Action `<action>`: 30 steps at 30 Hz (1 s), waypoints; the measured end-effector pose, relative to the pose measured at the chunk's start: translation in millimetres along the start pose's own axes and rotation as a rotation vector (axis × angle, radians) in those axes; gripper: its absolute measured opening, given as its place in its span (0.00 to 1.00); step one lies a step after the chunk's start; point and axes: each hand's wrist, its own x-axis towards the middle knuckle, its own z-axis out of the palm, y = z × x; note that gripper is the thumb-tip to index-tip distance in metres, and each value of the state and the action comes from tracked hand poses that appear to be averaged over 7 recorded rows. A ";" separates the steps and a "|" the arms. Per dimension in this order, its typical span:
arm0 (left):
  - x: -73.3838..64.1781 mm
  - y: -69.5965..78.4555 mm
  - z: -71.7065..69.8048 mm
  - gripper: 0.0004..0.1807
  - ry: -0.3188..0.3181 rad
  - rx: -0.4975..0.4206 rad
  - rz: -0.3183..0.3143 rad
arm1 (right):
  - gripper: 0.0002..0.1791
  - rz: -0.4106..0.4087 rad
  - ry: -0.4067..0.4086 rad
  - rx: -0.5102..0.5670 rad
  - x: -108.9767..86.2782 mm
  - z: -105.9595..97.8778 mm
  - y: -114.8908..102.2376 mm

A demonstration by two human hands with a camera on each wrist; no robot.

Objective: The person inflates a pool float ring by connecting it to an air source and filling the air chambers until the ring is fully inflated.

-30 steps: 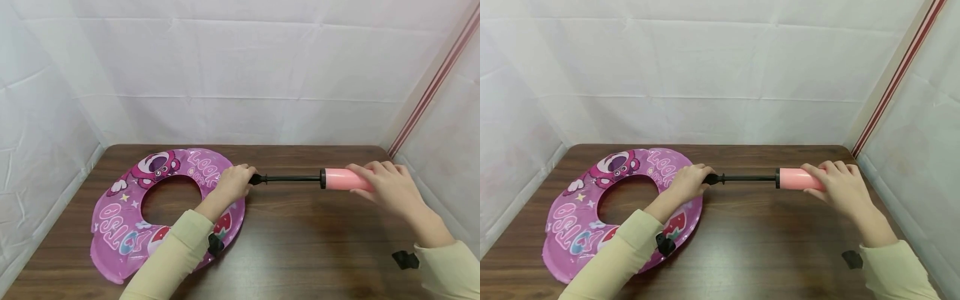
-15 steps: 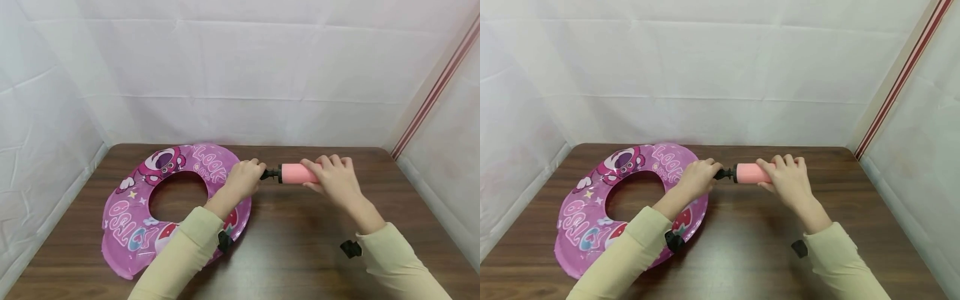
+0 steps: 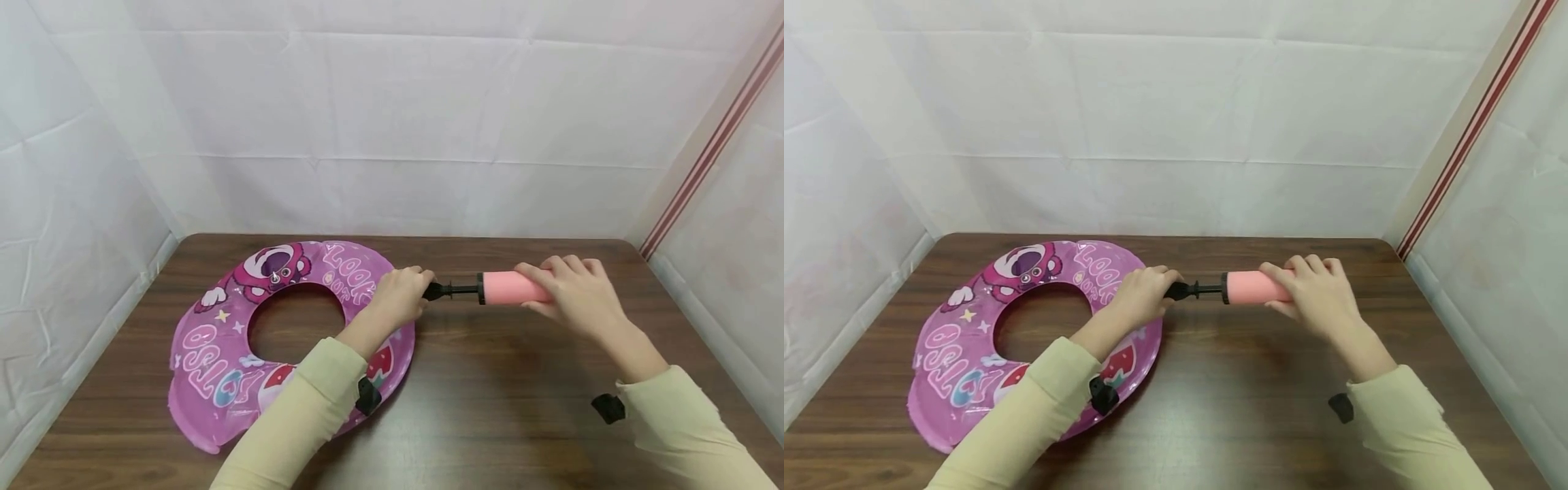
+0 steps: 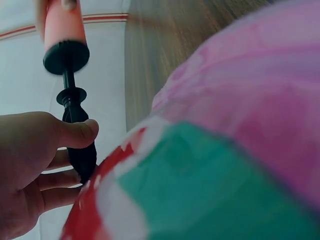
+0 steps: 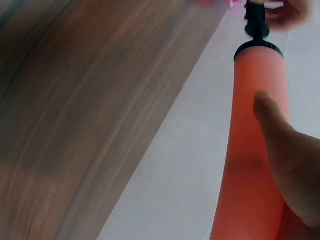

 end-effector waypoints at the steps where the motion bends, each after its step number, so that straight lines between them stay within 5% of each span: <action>1: -0.3 -0.7 0.3 0.20 0.001 -0.003 0.002 | 0.34 0.005 -0.006 -0.002 -4.7 -3.4 5.3; 9: -2.9 -4.3 2.2 0.18 0.024 -0.013 -0.023 | 0.34 0.089 -0.010 -0.016 -30.9 -27.5 38.2; 22: 1.8 5.6 2.9 0.15 0.043 0.031 0.015 | 0.31 -0.022 0.080 -0.096 22.0 14.1 -28.1; 30: 3.1 6.1 2.6 0.16 0.060 -0.004 -0.001 | 0.31 -0.014 0.029 -0.080 29.0 14.2 -34.8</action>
